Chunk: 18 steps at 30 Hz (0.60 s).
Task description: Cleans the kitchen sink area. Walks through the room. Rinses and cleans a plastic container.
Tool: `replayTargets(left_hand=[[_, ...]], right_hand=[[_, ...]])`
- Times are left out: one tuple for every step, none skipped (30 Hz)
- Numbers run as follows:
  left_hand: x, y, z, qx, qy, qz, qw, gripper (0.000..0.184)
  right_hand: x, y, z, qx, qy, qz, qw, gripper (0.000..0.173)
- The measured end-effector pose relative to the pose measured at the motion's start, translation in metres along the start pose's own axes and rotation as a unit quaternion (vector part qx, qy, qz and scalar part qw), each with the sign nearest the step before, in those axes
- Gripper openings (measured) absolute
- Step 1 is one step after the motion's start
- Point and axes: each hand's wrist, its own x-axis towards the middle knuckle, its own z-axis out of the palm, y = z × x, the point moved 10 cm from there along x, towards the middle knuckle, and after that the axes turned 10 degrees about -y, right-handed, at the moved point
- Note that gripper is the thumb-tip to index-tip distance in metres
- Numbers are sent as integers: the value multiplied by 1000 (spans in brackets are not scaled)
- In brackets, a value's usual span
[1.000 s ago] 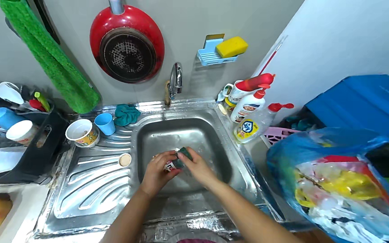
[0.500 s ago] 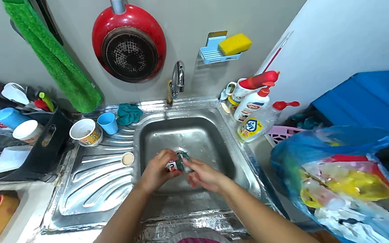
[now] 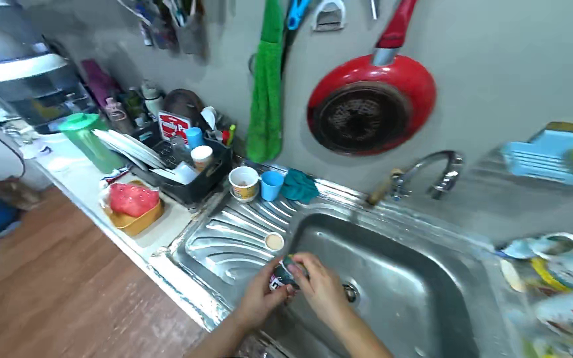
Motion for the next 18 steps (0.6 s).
replayTargets(left_hand=[[-6,-4,-15,9,17,-4,1000,63],[-12,-9,-30,32,35,-7,999,63],[-16,-14,-46,53,52,-6,997,62],[-20,-19,-63,62,68,-4,996,61],[-25,-24,-80,63,81,-5,995,60],[-29,-28,-97,52,90,-3,995,59],[-33,-31,-113,37,96,3,995,60],[-36,-35,-129,24,100,9,995,59],[-40,-39,-143,17,105,14,994,59],[-45,-42,-156,14,111,16,994,58],[-50,-45,-167,11,117,18,993,57],[-54,-47,-176,8,120,22,993,57],[-59,-49,-182,5,122,26,992,58],[-64,-50,-186,3,123,34,992,58],[-70,-51,-188,2,125,41,991,58],[-75,-52,-190,-1,127,47,991,58],[-80,-52,-191,-7,130,51,990,57],[-84,-52,-192,-11,135,55,989,56]], right_hand=[[9,-11,12,0,-15,-16,1000,44],[17,-21,26,-3,-36,-28,999,45],[26,-31,41,-2,-71,-35,997,45],[36,-41,55,5,-99,-42,994,46],[47,-50,65,13,-122,-44,991,45],[60,-59,69,17,-135,-40,990,45],[76,-67,66,19,-134,-31,990,44],[94,-74,59,21,-118,-23,993,44],[114,-81,47,19,-92,-18,995,43],[135,-85,34,10,-55,-16,998,40],[154,-89,19,-1,-11,-19,1000,35],[173,-92,3,0,38,-24,999,29],[191,-93,-13,3,80,-25,996,27],[207,-95,-29,6,119,-24,993,26],[224,-100,-44,5,154,-29,988,26],[243,-107,-59,-4,182,-43,982,26],[264,-118,-71,-18,200,-62,978,26],[287,-130,-80,-38,203,-74,976,26]])
